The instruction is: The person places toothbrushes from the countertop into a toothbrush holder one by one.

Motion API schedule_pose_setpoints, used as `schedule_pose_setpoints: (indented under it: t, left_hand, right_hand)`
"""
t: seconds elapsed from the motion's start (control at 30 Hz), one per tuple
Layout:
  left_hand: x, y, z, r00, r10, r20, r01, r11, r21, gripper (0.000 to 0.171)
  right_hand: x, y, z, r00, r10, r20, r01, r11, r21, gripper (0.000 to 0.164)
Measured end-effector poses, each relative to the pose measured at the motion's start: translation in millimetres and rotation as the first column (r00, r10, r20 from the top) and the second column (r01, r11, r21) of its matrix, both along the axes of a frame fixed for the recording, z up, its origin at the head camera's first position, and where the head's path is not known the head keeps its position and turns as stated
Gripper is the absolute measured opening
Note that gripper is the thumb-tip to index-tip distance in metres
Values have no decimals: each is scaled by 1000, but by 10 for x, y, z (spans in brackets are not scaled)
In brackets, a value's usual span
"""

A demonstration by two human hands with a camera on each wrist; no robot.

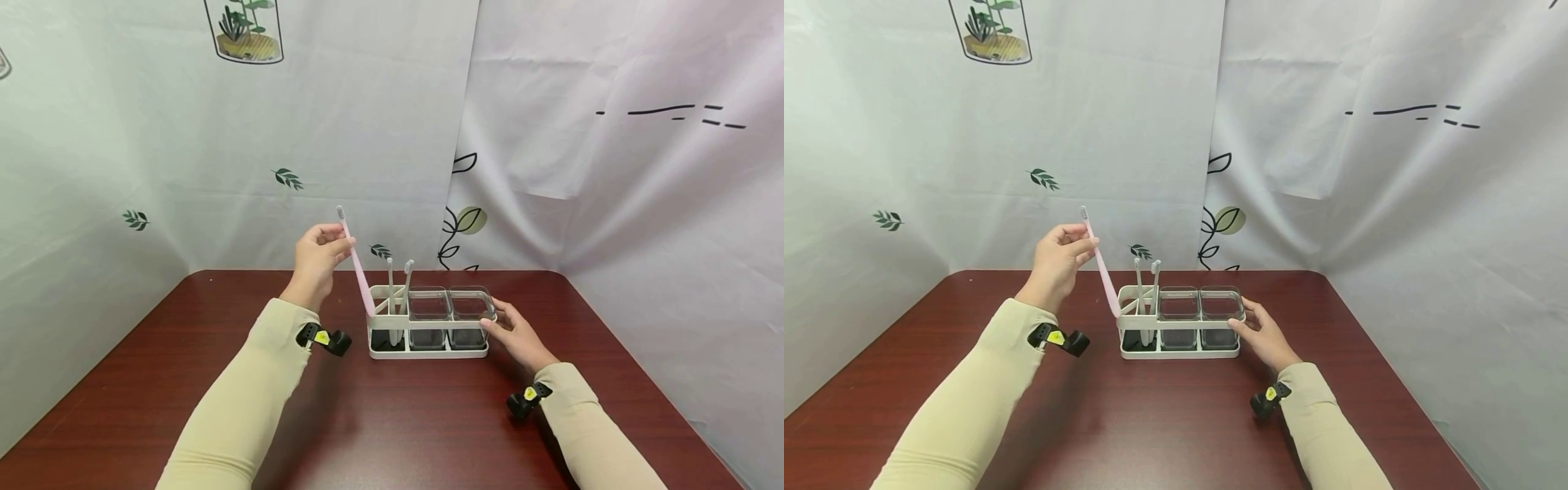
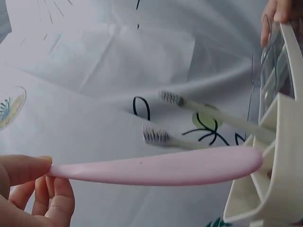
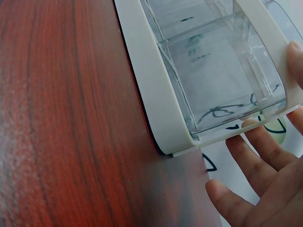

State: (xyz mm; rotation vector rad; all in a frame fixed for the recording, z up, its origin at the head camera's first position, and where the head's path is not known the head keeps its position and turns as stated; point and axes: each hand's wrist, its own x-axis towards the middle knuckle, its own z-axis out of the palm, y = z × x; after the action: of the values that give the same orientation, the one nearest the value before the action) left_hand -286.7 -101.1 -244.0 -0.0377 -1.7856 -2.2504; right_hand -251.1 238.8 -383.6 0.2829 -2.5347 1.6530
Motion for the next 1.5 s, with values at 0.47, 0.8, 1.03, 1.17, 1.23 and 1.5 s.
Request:
schedule_pose_setpoints:
  t: [0.47, 0.8, 1.03, 1.17, 1.23, 1.5]
  left_hand:
    - [97, 216, -28, 989, 38, -144, -28, 997, 66, 25]
    - [110, 346, -97, 972, 82, -218, -74, 996, 44, 24]
    - [119, 402, -140, 961, 118, -248, -118, 993, 16, 22]
    - [125, 433, -170, 951, 125, -282, -131, 991, -1, 21]
    - [129, 449, -188, 946, 125, -297, -136, 991, -14, 21]
    - [133, 505, -260, 943, 110, -313, -131, 990, -47, 21]
  right_hand:
    - [4, -9, -7, 1000, 2, 0, -2, 1000, 3, 62]
    - [-2, 2, -15, 1000, 3, 3, -3, 1000, -1, 63]
    - [-6, 3, -20, 1000, 6, -1, -6, 1000, -1, 63]
    - [-9, 6, -22, 1000, 11, -4, -11, 1000, 1, 63]
    - [-10, 7, -20, 1000, 12, -1, -12, 1000, 1, 63]
    - [-14, 14, -17, 1000, 8, 11, -8, 1000, 3, 63]
